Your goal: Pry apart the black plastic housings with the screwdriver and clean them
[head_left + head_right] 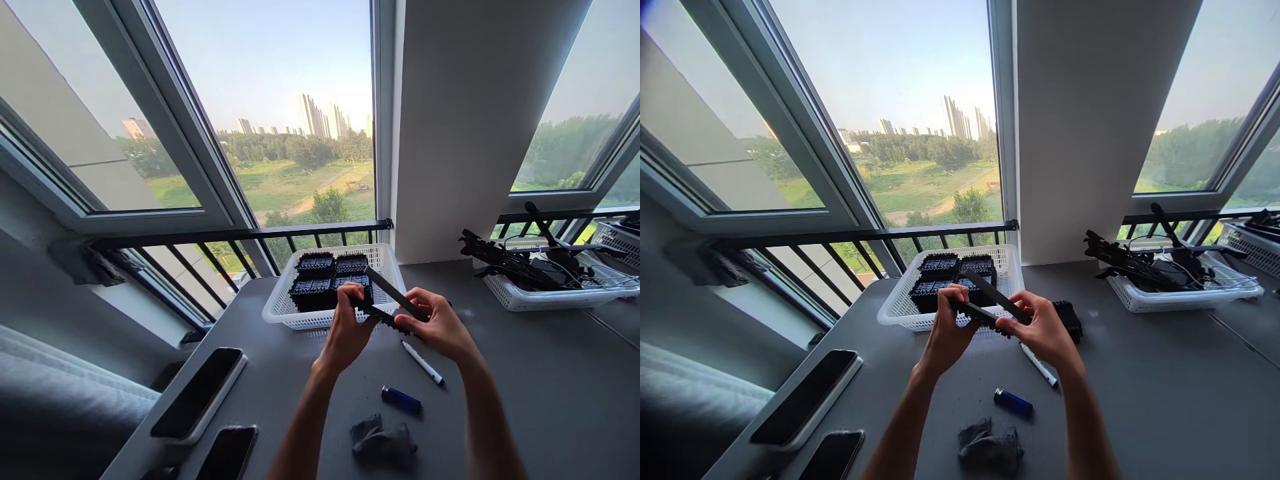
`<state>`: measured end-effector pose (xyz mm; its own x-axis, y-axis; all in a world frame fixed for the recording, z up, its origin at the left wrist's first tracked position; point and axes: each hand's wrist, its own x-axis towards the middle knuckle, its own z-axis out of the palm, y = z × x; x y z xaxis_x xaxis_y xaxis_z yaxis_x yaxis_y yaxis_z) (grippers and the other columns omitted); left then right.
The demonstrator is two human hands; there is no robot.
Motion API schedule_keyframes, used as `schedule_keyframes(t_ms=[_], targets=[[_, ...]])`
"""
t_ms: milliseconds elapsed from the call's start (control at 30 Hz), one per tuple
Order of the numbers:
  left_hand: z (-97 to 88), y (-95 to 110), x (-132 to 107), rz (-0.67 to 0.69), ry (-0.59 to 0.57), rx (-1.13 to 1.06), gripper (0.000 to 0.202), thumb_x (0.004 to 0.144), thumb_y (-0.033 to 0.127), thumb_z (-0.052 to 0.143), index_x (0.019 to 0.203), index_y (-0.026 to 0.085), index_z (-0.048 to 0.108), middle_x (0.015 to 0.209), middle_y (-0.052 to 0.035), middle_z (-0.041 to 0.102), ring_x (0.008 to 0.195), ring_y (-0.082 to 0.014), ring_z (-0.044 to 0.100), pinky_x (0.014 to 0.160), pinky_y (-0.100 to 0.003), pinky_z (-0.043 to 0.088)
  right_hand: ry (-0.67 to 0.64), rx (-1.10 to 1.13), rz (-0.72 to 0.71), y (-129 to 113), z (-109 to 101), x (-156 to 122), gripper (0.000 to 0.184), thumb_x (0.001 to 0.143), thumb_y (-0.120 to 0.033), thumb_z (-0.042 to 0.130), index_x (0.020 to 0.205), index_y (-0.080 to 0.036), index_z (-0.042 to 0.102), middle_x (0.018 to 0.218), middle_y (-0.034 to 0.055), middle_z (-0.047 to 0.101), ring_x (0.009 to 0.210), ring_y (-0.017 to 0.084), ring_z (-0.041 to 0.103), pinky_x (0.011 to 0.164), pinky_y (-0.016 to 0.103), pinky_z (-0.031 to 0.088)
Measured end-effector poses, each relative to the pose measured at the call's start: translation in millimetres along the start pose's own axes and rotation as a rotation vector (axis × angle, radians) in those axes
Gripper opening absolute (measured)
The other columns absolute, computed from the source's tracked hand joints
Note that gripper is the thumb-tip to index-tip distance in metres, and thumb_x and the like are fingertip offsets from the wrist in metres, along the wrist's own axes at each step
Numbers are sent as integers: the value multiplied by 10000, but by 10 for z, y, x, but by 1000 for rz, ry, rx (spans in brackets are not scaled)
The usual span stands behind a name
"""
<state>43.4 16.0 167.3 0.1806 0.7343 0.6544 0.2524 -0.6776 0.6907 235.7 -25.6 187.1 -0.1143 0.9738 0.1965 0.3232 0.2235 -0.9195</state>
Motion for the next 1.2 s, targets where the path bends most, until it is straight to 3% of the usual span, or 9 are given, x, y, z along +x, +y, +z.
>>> schedule_keyframes(t_ms=[300,433,567,667,733,800,900,1067,1200], targets=[[115,15,-71,79,-133,24,358,788,103,615,943,243,324,985,-30,441,872,-138,477,762,-266,435,83,-45,27,-80,102,-19,404,735,-552,695,912,-197,619,745,12,639,719,188,608,614,266,463],[38,-10,-20,81,33,-6,416,710,31,622,931,244,341,957,-15,439,864,-138,478,765,-269,442,74,25,66,14,23,8,422,723,-561,702,908,-191,621,816,36,648,734,185,614,620,268,474],[-53,-38,56,108,244,-104,455,648,1,626,904,252,346,888,23,442,808,-121,483,843,-310,462,-16,252,175,70,0,34,555,768,-612,635,1108,-180,558,717,9,622,466,89,478,401,202,353],[-84,-31,69,186,260,-128,468,666,39,669,924,260,348,890,32,498,885,-137,554,1012,-439,408,-76,441,212,24,64,51,671,763,-597,653,1256,-183,463,530,-96,461,343,46,307,319,172,232],[-110,-7,60,185,186,-97,471,701,98,700,993,267,371,1038,-20,554,1113,-195,548,1076,-506,342,-32,533,217,-11,92,59,733,730,-542,718,1303,-193,423,511,-129,381,336,33,265,314,161,213],[-149,31,47,111,59,-58,522,722,178,731,1114,273,400,1297,-100,495,1352,-266,376,1103,-527,306,53,589,207,-20,83,63,773,702,-487,764,1330,-213,406,550,-129,379,351,21,251,317,155,210],[-204,94,39,-45,-160,-98,798,667,286,805,1329,287,360,1517,-137,288,1444,-325,200,1120,-503,307,196,589,168,21,17,63,742,688,-440,790,1320,-239,457,613,-107,421,379,16,270,328,158,218],[-196,122,58,-291,-243,-412,960,729,334,758,1476,276,159,1291,-117,579,1154,-270,596,999,-429,477,271,511,160,121,-46,64,618,673,-441,794,1219,-236,588,739,-42,551,391,13,315,340,179,213],[-176,60,79,-420,-141,-342,822,736,377,738,1420,224,309,1030,-62,691,930,-231,681,825,-352,556,243,379,133,175,27,103,575,649,-442,799,1143,-197,636,778,11,638,509,95,518,460,229,389]])
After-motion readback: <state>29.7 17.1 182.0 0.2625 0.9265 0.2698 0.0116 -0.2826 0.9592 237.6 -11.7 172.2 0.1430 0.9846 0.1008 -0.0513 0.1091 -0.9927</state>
